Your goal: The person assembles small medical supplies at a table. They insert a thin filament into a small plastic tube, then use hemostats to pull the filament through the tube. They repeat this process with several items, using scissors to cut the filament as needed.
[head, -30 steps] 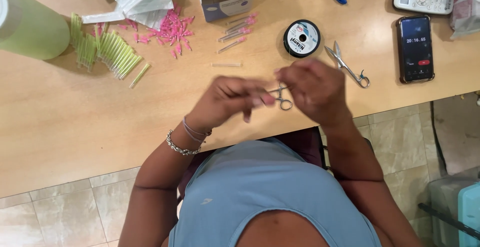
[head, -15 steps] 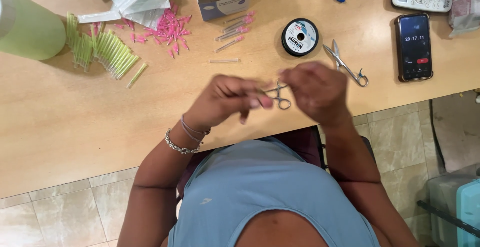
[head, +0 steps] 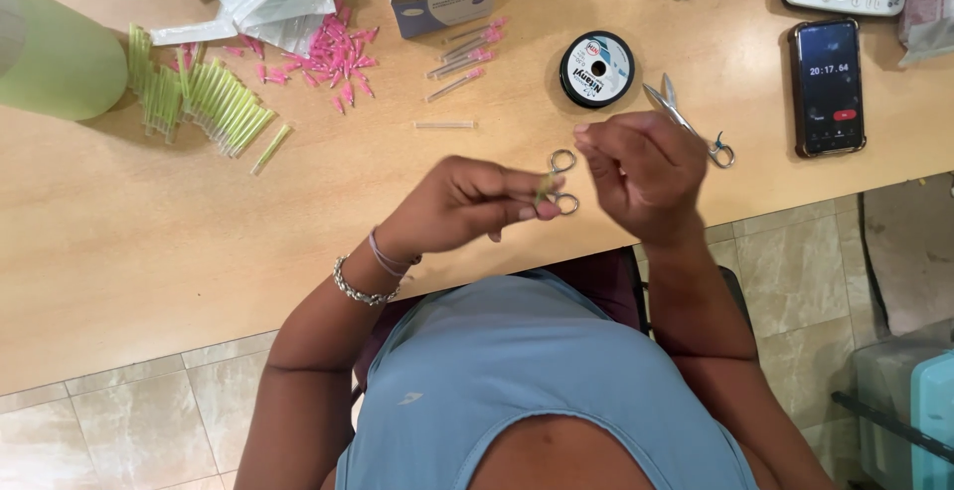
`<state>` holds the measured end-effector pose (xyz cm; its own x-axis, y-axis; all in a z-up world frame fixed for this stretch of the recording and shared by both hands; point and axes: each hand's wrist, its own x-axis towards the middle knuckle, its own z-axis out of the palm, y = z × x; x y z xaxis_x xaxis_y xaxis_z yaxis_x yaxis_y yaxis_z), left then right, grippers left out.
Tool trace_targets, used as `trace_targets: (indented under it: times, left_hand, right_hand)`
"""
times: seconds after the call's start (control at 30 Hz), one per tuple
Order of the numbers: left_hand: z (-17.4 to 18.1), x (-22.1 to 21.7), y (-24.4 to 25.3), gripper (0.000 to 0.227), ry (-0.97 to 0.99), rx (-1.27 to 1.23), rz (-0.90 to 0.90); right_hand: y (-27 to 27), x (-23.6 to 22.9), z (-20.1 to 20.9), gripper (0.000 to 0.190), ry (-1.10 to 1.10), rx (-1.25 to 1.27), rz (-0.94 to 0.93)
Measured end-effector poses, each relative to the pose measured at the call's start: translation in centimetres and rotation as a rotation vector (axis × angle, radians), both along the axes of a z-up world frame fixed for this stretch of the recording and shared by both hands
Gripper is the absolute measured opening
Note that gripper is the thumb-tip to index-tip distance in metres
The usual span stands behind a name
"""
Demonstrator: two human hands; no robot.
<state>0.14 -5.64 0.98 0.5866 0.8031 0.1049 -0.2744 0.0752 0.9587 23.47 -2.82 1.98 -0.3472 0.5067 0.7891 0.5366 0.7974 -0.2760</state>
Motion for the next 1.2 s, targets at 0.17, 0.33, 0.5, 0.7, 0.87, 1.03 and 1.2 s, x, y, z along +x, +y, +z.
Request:
trace_targets:
  times: [0.17, 0.33, 0.5, 0.7, 0.87, 1.03, 1.2]
  left_hand:
    - [-1.3, 0.9, 1.5, 0.039, -0.307, -0.106, 0.303]
    - [-2.1, 1.1, 1.5, 0.008, 0.300, 0.750, 0.649]
    - [-2.7, 1.5, 1.2, 0.025, 0.680, 1.268, 0.745]
    - [-4.6, 1.5, 0.3, 0.023, 0.640, 0.927, 0.740]
    - [-4.5, 0.1, 0.8, 0.034, 0.187, -0.177, 0.249]
    - [-1.9, -1.7, 1.5, 0.026, 0.142, -0.314, -0.021]
    - [-2.3, -1.9, 1.4, 0.027, 0.135, -0.366, -0.174]
  right_hand:
    - [-1.5, -3.1, -0.6, 0.011, -0.033, -0.099, -0.029]
    - [-1.9, -2.9, -1.5, 0.004, -0.080, -0.121, -0.075]
    - [-2.0, -2.5, -1.1, 0.008, -0.134, -0.157, -0.092]
    - [-1.9, -1.6, 0.0, 0.009, -0.019, -0.213, -0.024]
    - [-1.3, -1.5, 3.3, 0.007, -0.096, -0.078, 0.126]
    - [-0.7, -2.0, 2.2, 0.015, -0.342, -0.060, 0.238]
    - [-0.8, -2.3, 1.6, 0.013, -0.385, -0.116, 0.325]
